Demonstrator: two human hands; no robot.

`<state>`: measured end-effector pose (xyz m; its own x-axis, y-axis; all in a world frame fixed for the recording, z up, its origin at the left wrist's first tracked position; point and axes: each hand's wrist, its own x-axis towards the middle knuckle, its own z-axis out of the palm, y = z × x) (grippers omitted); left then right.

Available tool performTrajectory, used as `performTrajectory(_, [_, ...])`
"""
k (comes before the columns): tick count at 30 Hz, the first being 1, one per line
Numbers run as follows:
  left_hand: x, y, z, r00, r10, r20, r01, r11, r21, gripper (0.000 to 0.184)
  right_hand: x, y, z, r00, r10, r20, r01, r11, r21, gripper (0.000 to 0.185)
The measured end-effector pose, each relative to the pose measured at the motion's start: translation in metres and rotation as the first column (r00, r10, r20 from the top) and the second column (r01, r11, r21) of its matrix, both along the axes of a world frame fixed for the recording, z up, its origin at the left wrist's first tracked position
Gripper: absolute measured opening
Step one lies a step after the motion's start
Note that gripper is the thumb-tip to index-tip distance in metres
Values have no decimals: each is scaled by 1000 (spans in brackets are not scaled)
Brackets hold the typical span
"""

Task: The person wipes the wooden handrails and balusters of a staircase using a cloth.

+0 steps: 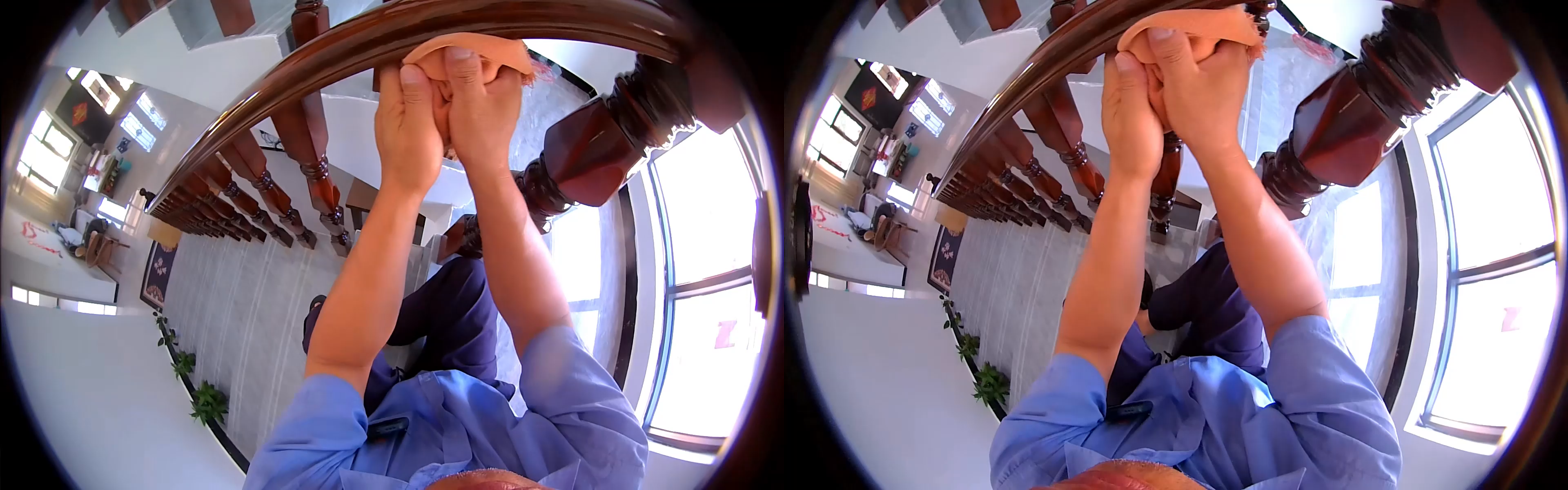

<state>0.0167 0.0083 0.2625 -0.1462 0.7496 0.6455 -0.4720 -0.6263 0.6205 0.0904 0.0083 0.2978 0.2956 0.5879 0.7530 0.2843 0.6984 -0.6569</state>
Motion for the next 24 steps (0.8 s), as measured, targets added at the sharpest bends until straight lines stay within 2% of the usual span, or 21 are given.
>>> performTrajectory(1, [2,1,-4,998,-20,55,21,1000,-17,50,-2,0,-3,1000,-6,-1,6,1000,-2,39])
performTrajectory(3, [1,4,-17,1000,-16,6,16,999,-51,47,-4,2,-14,997,75,1,-75,988,138,41])
performTrajectory(4, [3,5,-25,1000,19,13,-19,998,-60,46,-3,4,-23,1000,-16,21,13,992,127,33])
performTrajectory(5, [3,7,-33,998,59,17,-58,996,-69,45,-5,4,-32,1000,-7,17,5,992,123,33])
performTrajectory(6, [0,0,-38,1000,-18,14,20,992,-124,58,-8,2,-40,998,29,-49,-23,993,113,33])
performTrajectory(7, [-1,-2,-41,1000,-8,6,9,991,-132,58,-12,0,-47,991,62,-117,-51,994,102,33])
performTrajectory(9, [-1,-5,-46,996,-55,69,62,993,-100,58,-15,-1,-57,989,66,-130,-53,994,100,35])
performTrajectory(11, [-9,-1,-54,997,-57,52,62,992,-112,58,-15,-3,-67,989,57,-135,-42,993,107,38])
performTrajectory(13, [-18,0,-58,990,-114,-86,95,976,-195,57,-13,4,-86,993,38,-113,-24,992,123,39])
performTrajectory(14, [-16,-2,-60,989,-116,-90,96,975,-201,57,-11,8,-94,996,15,-85,-3,989,147,39])
performTrajectory(15, [-14,-7,-63,992,-73,-102,44,965,-260,58,-8,9,-100,996,13,-89,-1,990,143,39])
performTrajectory(17, [-3,-19,-66,993,-28,-117,-11,948,-318,58,0,11,-109,988,134,-82,-129,989,68,40])
performTrajectory(18, [7,-28,-68,981,127,-144,-163,947,-278,59,6,6,-103,947,294,-129,-300,953,-33,46])
performTrajectory(19, [16,-33,-70,947,277,-164,-311,921,-234,60,16,14,-111,947,294,-132,-300,953,-34,46])
performTrajectory(20, [22,-35,-74,945,290,-154,-314,935,-165,55,28,28,-124,865,478,-152,-494,865,-92,50])
performTrajectory(21, [23,-34,-78,947,282,-156,-306,937,-168,55,31,27,-117,750,636,-183,-660,737,-144,54])
performTrajectory(22, [23,-29,-81,958,254,-135,-277,941,-193,55,26,22,-116,777,580,-244,-619,774,-130,62])
performTrajectory(23, [20,-22,-83,967,230,-112,-250,944,-215,55,21,15,-116,779,578,-241,-616,777,-130,62])
performTrajectory(24, [16,-5,-87,988,154,-14,-154,967,-203,52,10,1,-107,896,403,-186,-427,897,-115,63])
